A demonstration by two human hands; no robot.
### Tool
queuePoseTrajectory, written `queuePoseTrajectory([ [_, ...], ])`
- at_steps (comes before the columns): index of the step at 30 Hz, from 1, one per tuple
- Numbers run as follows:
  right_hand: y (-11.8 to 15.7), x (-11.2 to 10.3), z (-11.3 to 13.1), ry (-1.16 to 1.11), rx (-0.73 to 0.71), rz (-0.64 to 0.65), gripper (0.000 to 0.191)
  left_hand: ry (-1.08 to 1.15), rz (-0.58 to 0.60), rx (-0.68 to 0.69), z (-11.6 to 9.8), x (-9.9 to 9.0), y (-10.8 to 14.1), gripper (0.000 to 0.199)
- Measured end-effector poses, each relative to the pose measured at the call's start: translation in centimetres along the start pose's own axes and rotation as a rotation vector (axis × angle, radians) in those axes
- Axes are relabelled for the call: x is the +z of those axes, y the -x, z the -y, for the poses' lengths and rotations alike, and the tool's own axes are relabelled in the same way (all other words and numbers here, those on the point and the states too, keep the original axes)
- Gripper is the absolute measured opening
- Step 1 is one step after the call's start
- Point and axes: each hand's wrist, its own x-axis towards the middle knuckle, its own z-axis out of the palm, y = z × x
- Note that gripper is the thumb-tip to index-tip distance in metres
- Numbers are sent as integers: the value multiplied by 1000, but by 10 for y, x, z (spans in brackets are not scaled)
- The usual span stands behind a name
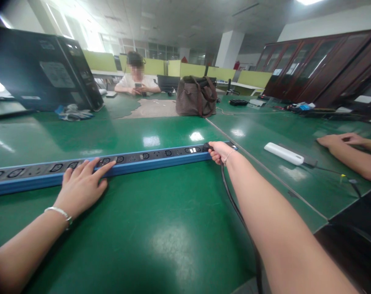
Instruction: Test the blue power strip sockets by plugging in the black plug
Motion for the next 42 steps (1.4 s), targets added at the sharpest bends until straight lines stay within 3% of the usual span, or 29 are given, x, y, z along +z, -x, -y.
queuePoseTrajectory([
  [4, 0, 1, 0, -10, -5, 54, 41, -8, 6, 6, 1, 0, 0, 53],
  [16, -5, 4, -7, -150, -33, 8, 39, 15, 11, 6, 0, -3, 0, 52],
  [20, -4, 7, -9, -124, -103, -63, 39, 43, 6, 1, 1, -1, 1, 53],
  [32, -9, 14, -24, -265, -311, -95, 38, 9, -15, 36, 2, 3, 3, 56],
  [42, -12, 14, -36, -461, -343, 100, 43, 7, -8, 24, 0, 2, 3, 55],
])
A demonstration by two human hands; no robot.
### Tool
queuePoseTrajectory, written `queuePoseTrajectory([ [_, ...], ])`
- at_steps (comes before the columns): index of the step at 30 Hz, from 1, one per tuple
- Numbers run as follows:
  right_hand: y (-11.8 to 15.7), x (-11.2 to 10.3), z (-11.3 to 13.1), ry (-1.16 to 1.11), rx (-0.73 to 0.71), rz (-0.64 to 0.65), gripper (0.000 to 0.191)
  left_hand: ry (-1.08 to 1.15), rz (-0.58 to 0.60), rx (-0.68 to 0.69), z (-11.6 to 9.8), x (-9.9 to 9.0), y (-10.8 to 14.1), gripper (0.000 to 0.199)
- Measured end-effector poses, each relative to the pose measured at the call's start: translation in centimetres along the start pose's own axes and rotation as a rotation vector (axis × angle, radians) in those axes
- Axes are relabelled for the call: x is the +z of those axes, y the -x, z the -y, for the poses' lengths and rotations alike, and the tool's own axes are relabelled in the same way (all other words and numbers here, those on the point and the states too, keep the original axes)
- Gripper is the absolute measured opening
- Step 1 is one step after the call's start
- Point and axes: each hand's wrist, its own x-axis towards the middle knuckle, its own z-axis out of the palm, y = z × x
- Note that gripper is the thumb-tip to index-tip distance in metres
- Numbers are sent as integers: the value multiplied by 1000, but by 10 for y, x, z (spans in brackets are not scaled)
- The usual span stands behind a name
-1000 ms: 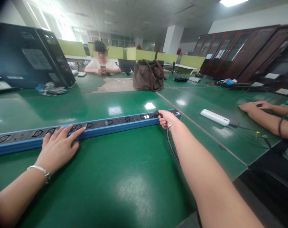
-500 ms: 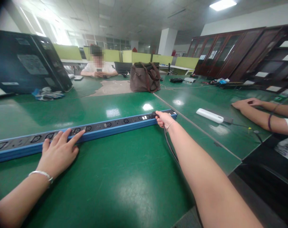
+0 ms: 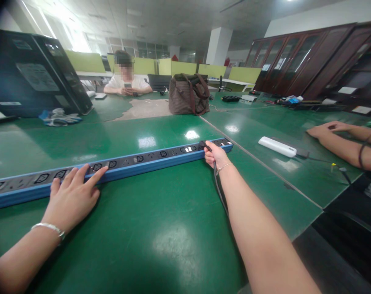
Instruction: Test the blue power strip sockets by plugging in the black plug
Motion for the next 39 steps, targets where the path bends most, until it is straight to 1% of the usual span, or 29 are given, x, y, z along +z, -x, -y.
queuePoseTrajectory([
  [1, 3, 0, 2, 5, -20, -6, 43, 6, 4, -6, 0, 0, 0, 55],
  [3, 13, -4, 14, 17, -127, -24, 45, 14, 13, -15, -1, -1, 0, 56],
  [5, 26, -11, 35, -14, -355, -32, 49, -11, 17, -11, -2, -2, 0, 56],
  [6, 31, -16, 47, -34, -446, -37, 50, -38, 17, -8, -2, -2, 0, 55],
  [7, 36, -21, 58, -50, -478, -26, 51, -68, 17, -5, -2, -1, 0, 55],
  [8, 38, -25, 68, -63, -443, 10, 49, -99, 17, -3, -2, -1, 0, 55],
  [10, 37, -30, 78, -47, -254, 62, 45, -143, 15, -5, -2, 0, -1, 54],
  [12, 30, -32, 76, -19, -62, 45, 41, -166, 9, -1, -2, 2, -1, 54],
  [13, 25, -32, 73, -6, 5, 19, 40, -172, 4, 2, -1, 2, -1, 54],
  [16, 10, -29, 60, 37, 112, -48, 39, -178, -10, 7, -1, 4, -1, 54],
  [19, 1, -27, 52, 95, 179, -54, 38, -172, -19, 7, 0, 5, -1, 54],
  [24, -6, -26, 49, 209, 242, -97, 38, -172, -18, 7, 0, 5, -1, 54],
  [30, -8, -27, 47, 262, 284, -106, 39, -173, -10, 6, -1, 3, -2, 54],
  [36, -8, -27, 43, 297, 264, -133, 40, -156, -4, 2, -1, 4, -2, 54],
  [39, -7, -26, 39, 310, 209, -184, 40, -151, -18, 5, -1, 4, -1, 54],
])
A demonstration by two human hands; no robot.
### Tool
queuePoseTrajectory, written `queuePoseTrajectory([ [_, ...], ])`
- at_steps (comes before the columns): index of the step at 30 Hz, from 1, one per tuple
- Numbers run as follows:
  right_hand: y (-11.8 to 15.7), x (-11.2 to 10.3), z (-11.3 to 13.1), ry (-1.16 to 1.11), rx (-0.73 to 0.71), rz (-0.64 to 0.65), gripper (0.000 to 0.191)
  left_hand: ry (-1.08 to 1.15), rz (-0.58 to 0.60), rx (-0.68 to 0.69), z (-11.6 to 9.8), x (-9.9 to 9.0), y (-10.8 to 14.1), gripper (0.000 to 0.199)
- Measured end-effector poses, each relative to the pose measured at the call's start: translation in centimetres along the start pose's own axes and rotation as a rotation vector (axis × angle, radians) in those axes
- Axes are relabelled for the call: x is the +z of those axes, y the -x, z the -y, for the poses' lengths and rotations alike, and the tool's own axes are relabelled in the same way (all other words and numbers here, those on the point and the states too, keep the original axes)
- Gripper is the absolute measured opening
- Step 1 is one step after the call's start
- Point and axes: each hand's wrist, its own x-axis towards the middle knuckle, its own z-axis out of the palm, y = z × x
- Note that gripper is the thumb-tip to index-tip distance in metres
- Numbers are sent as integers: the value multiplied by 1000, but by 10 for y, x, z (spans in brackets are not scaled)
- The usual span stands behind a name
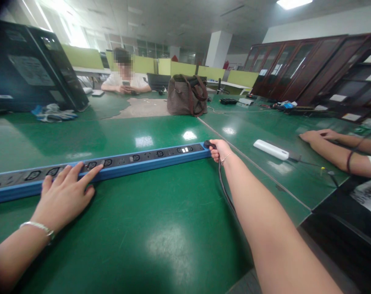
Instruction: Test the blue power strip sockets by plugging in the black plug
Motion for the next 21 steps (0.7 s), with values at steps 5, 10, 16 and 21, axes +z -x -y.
queuePoseTrajectory([
  [5, 3, 2, 0, 75, -5, -42, 41, 2, -8, -3, 0, 2, 0, 54],
  [10, 3, 2, 4, 115, 12, -46, 42, -6, 14, -12, 1, 1, -1, 54],
  [16, 2, 1, 4, 102, 27, -32, 40, -26, 54, -22, 0, -2, -1, 54],
  [21, 2, -1, 1, 4, 35, 66, 41, -15, 67, -24, 0, -3, -2, 54],
])
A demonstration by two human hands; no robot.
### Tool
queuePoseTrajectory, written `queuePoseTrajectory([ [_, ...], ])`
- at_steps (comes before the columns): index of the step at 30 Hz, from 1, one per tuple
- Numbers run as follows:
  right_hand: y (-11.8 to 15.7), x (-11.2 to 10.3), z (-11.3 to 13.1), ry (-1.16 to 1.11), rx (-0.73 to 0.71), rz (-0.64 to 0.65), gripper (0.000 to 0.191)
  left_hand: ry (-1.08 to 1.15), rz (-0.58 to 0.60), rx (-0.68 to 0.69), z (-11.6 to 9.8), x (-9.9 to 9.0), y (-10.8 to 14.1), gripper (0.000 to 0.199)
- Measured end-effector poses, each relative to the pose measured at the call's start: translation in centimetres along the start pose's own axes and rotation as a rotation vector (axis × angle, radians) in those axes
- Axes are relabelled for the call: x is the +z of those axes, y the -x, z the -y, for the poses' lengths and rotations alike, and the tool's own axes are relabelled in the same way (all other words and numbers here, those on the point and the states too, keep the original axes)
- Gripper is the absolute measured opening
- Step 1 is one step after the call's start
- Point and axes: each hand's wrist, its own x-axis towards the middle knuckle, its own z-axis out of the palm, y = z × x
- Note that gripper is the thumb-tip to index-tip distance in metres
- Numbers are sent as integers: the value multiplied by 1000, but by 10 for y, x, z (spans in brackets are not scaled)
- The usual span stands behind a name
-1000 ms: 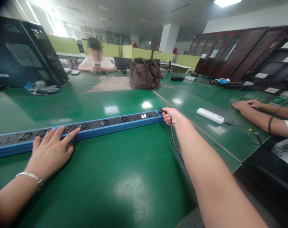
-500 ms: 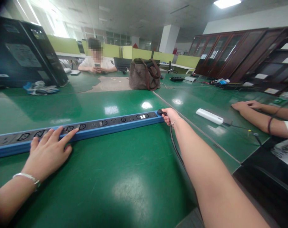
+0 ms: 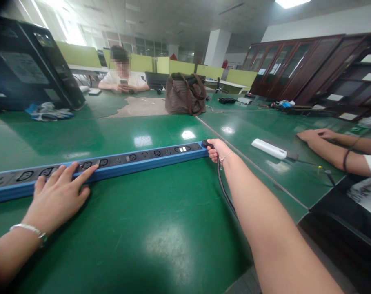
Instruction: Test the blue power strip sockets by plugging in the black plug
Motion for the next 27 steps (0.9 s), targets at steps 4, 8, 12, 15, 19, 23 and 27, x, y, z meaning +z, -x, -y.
queuePoseTrajectory([
  [4, -2, -2, -7, -140, -25, 50, 40, -3, -1, -10, -1, -1, 0, 53],
  [8, -4, -3, -18, -311, -90, 110, 39, -9, -26, 3, -1, 1, 0, 53],
  [12, -6, -5, -22, -352, -93, 92, 35, -9, -46, 9, 0, 2, 1, 53],
  [15, -6, -5, -19, -316, -93, 36, 34, -5, -54, 12, 0, 3, 1, 53],
  [19, -5, -2, -9, -155, -93, -91, 34, 3, -32, 5, 0, 1, 0, 53],
  [23, -3, 1, -1, -16, -90, -148, 34, 11, -10, 6, 0, 0, 0, 54],
  [27, -2, 1, 3, 50, -69, -151, 34, 12, -14, 1, 1, 1, 0, 54],
])
